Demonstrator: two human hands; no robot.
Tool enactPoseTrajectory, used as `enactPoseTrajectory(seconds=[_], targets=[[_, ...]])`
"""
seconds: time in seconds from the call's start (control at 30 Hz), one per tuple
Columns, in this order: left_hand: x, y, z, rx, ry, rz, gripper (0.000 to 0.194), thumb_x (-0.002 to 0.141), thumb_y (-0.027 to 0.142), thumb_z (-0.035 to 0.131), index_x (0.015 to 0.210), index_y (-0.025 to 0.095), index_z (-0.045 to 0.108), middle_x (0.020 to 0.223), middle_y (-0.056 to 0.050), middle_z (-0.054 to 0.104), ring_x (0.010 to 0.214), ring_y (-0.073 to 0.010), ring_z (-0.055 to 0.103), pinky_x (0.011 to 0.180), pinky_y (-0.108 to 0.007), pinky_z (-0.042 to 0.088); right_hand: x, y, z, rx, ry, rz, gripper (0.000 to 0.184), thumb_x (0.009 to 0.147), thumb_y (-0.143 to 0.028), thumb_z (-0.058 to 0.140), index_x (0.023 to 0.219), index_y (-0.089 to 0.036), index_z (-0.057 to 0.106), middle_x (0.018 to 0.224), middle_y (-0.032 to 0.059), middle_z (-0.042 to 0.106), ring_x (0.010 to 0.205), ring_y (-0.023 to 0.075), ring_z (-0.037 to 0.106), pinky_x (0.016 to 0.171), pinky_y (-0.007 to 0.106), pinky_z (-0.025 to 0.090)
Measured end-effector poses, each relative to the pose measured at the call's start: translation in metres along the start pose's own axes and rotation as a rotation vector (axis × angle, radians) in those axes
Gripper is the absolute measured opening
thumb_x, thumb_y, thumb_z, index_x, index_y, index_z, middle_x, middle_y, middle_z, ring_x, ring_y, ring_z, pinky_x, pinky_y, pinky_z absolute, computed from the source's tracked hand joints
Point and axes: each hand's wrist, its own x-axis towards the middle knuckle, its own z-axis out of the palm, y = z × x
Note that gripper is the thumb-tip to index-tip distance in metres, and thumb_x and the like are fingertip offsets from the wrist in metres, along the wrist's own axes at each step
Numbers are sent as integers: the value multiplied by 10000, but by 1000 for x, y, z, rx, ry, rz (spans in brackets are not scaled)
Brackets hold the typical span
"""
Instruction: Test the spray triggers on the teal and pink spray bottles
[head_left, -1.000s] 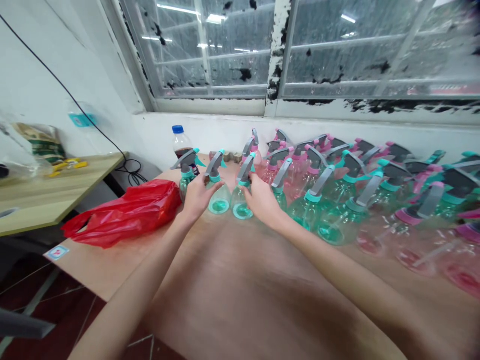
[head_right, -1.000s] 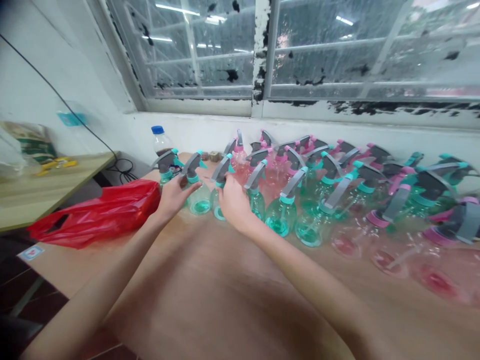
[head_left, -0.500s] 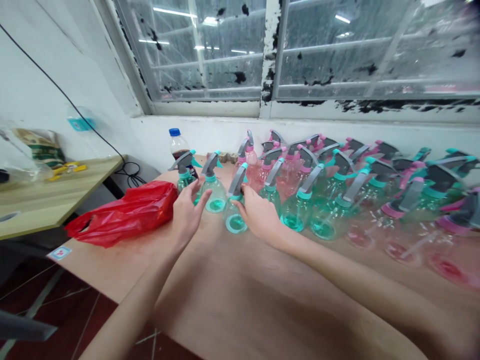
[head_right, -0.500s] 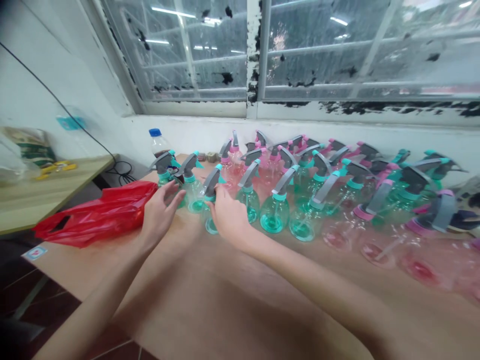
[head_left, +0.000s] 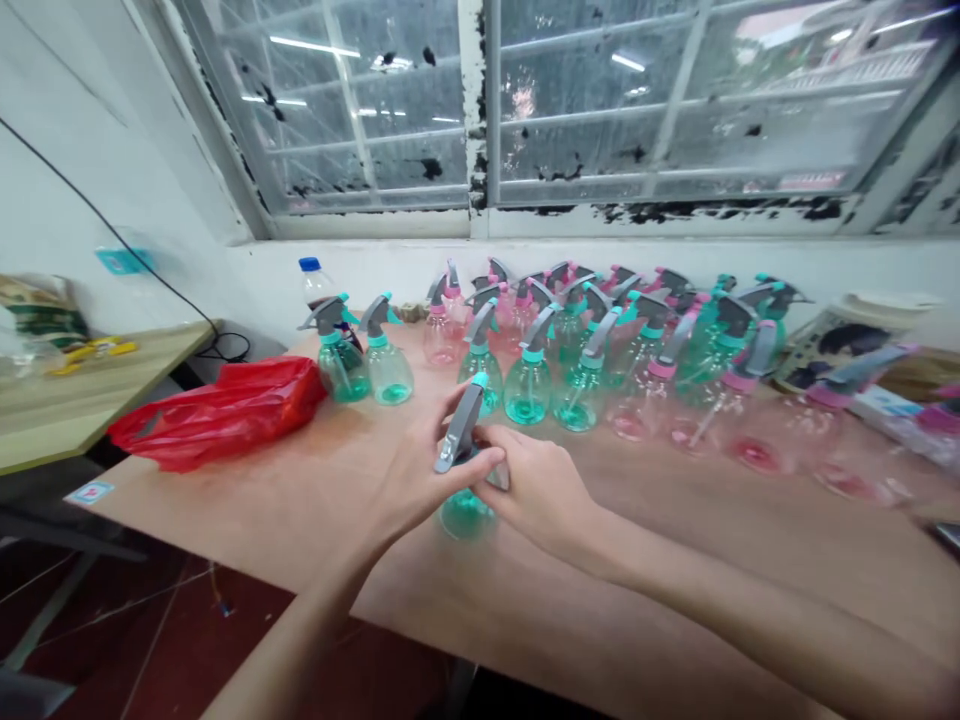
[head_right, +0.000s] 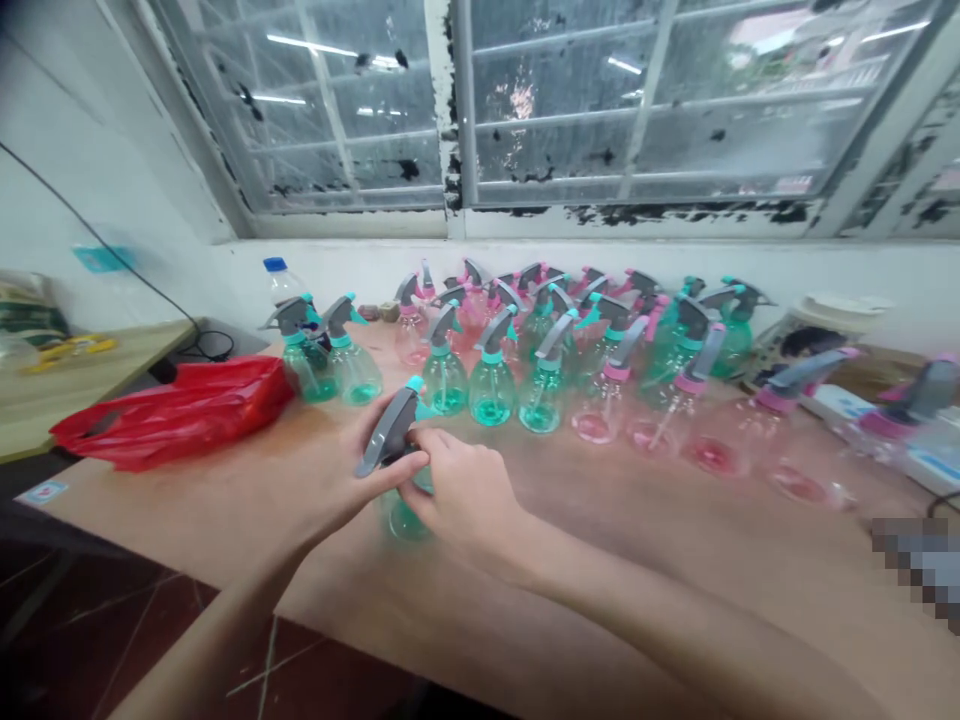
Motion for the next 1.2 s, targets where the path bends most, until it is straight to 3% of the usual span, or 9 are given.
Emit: enactPoseTrajectory(seconds=[0.07, 0.33, 0.5, 0.67, 0.73, 0.87, 1.07, 1.2], targets=[[-2, 10, 17, -13, -18, 33, 633, 763, 374, 716, 1320, 174, 491, 1074, -72, 671, 906, -230, 668, 785, -340, 560, -15, 5, -12, -4, 10, 17, 191, 839, -229, 607, 1030, -217, 605, 1031, 19, 735, 883, 244, 694, 623, 293, 414], [-3, 30, 89, -143, -31, 113, 372, 838, 280, 634, 1194, 184, 581, 1128, -77, 659, 1088, -246, 626, 945, -368, 509, -63, 43, -45, -6, 116, 3, 139, 822, -275, 658, 933, -204, 615, 936, 28, 723, 723, 183, 660, 589, 278, 400], [0, 44, 116, -228, -80, 83, 359, 765, 191, 586, 1124, 198, 592, 1135, -70, 672, 995, -235, 674, 941, -396, 532, -86, 74, -62, 38, 42, -118, 256, 891, -395, 600, 1064, -206, 603, 1024, 50, 692, 683, 148, 632, 639, 286, 482], [3, 50, 114, -198, -132, 35, 487, 689, 146, 554, 1163, 244, 596, 1156, -37, 687, 918, -204, 705, 961, -417, 536, -105, 121, -72, -18, -3, -114, 302, 945, -459, 521, 1078, -213, 634, 1059, 80, 700, 906, 208, 679, 801, 362, 542], [5, 48, 110, -172, -125, 32, 490, 682, 140, 541, 1154, 256, 603, 1172, -33, 680, 884, -194, 708, 927, -406, 554, -109, 145, -70, -65, -10, -82, 300, 961, -438, 500, 1112, -217, 637, 1132, 93, 691, 1046, 233, 657, 907, 411, 522], [7, 42, 105, -160, -106, 48, 480, 696, 149, 527, 1152, 271, 613, 1248, -37, 647, 1002, -226, 688, 901, -389, 562, -110, 183, -60, -145, -51, -36, 346, 961, -443, 500, 1171, -212, 648, 1303, 116, 631, 1225, 266, 576, 1034, 473, 457], [8, 42, 105, -177, -140, 33, 410, 721, 174, 518, 1101, 256, 648, 1223, -45, 663, 1052, -253, 656, 855, -382, 559, -114, 191, -50, -189, -85, 11, 484, 948, -513, 486, 1303, -205, 601, 1431, 120, 535, 1342, 289, 469, 1100, 523, 393], [5, 41, 104, -185, -154, 7, 330, 736, 199, 520, 1037, 246, 649, 1160, -45, 669, 924, -230, 664, 771, -354, 544, -115, 188, -51, -192, -90, 22, 488, 945, -522, 485, 1307, -218, 605, 1430, 104, 535, 1344, 295, 464, 1103, 532, 392]])
